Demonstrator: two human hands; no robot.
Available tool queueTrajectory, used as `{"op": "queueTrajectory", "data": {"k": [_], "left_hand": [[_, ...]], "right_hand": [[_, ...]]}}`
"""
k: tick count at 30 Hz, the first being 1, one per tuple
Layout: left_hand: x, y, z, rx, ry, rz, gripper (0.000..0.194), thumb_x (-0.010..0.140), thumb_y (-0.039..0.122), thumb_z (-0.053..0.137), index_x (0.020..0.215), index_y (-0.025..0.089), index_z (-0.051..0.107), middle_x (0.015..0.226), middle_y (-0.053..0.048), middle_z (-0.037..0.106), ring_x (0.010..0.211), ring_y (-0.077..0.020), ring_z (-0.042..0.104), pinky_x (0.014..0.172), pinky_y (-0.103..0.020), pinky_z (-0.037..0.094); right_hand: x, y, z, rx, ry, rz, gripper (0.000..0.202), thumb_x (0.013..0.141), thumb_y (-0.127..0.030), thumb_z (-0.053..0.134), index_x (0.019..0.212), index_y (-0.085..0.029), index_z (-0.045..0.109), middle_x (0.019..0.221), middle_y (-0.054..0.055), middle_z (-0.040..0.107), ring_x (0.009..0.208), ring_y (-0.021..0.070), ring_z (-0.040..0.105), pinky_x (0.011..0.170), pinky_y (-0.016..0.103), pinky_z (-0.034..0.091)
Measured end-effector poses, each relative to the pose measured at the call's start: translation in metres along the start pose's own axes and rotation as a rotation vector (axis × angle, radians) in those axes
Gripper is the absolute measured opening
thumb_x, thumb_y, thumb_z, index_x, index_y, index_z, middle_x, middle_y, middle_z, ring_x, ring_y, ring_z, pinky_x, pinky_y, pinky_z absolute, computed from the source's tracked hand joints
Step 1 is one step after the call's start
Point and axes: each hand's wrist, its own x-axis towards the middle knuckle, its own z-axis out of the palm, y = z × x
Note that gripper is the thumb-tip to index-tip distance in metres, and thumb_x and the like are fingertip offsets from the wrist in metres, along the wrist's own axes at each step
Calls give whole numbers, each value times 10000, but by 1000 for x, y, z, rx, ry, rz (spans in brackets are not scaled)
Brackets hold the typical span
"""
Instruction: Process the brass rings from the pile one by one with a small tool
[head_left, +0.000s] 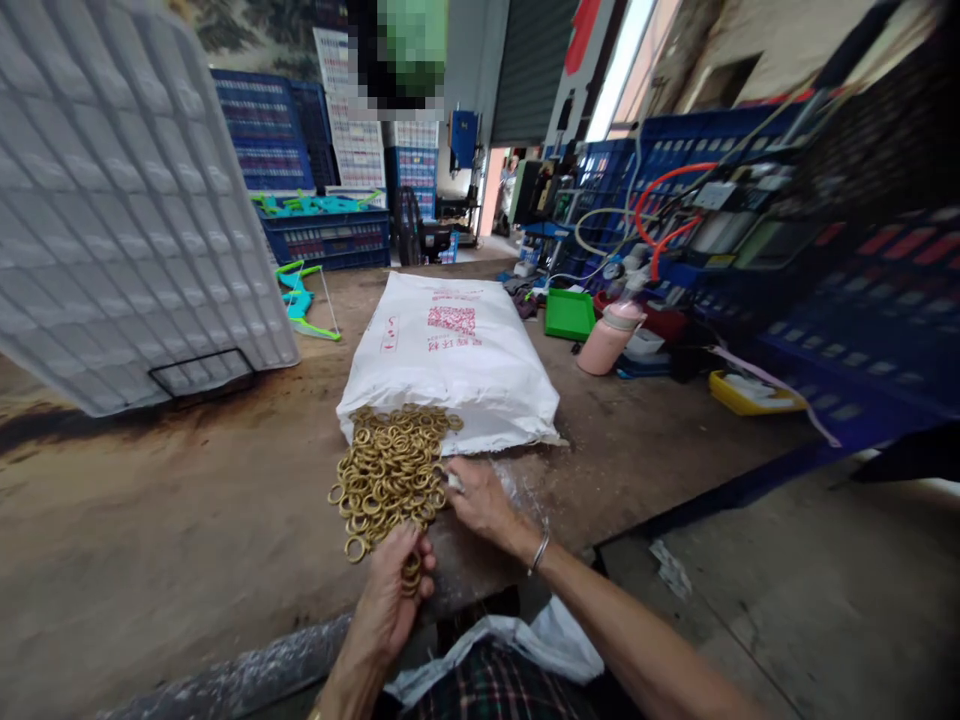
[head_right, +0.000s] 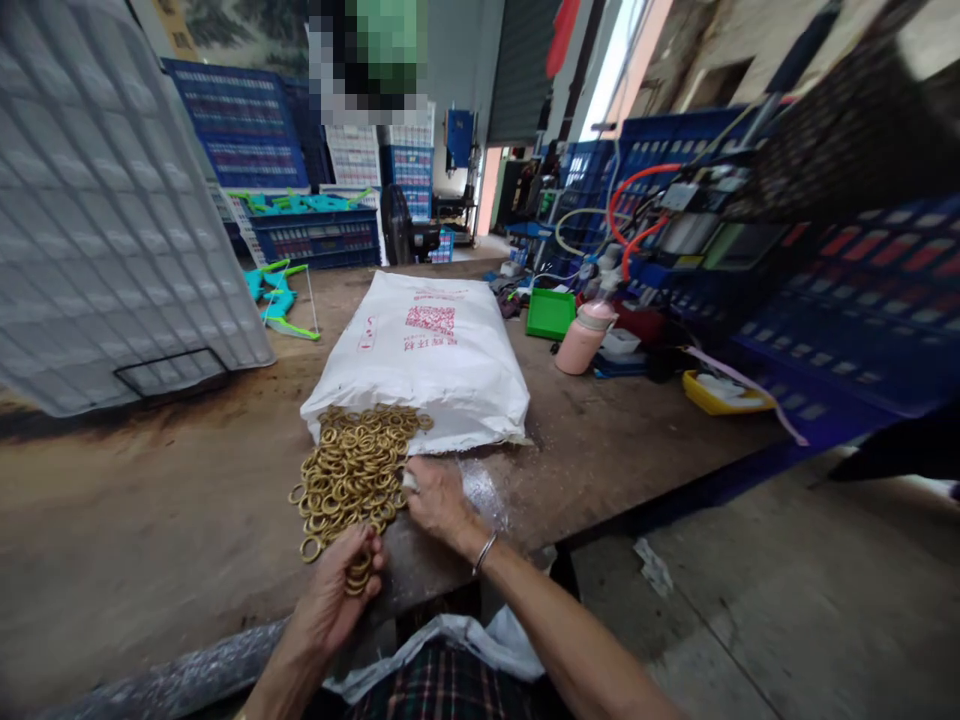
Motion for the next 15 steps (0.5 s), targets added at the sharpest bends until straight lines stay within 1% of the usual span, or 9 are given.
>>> {"op": "queueTrajectory", "data": {"k": [1,4,6,7,9,11,13,15], "left_hand": [[1,0,1,50,10,39,386,581,432,763,778,182,543,583,56,554,457,-66,499,356,-140,322],[8,-3,-1,197,61,97,511,547,532,747,878,195,555,516,80,505,381,-43,413,334,-127,253],[14,-5,-5,242,43,90,540,528,578,734,861,195,552,484,90,473,353,-36,375,332,-130,232],[17,-6,-8,255,40,81,551,510,599,731,840,195,551,472,93,462,339,-33,356,329,-132,217],[22,-8,-13,276,30,62,544,504,608,731,810,194,556,472,87,462,338,-28,350,340,-132,208],[25,-10,-17,300,38,53,544,495,628,723,777,192,561,474,79,469,337,-28,347,348,-135,207],[29,-11,-20,354,56,68,568,471,664,706,760,193,574,459,73,465,332,-39,345,345,-148,209],[31,-13,-21,431,55,103,593,447,690,692,753,191,594,438,70,453,336,-58,347,343,-167,219]], "right_hand": [[-5,-5,-1,23,-6,-33,134,825,-203,466,910,-193,569,830,33,649,736,142,566,645,217,330],[-18,-20,-2,74,-38,-80,117,776,-162,477,842,-200,565,759,9,628,681,132,541,595,211,319],[-23,-28,-1,110,-78,-127,117,737,-158,505,831,-204,558,745,-3,614,660,126,525,582,206,319],[-25,-30,-1,138,-74,-138,128,724,-155,513,835,-205,555,754,-4,609,668,124,521,587,202,323],[-27,-33,0,189,-70,-87,101,727,-159,507,807,-205,547,716,-16,581,635,114,494,565,197,317],[-27,-34,2,286,-86,-1,62,765,-187,482,785,-203,539,668,-29,539,594,101,459,530,191,300],[-26,-34,4,412,-103,69,70,795,-224,468,772,-199,529,646,-41,503,578,90,430,507,184,285],[-25,-34,7,518,-116,127,92,796,-244,475,730,-190,507,631,-50,469,573,83,406,497,179,276]]}}
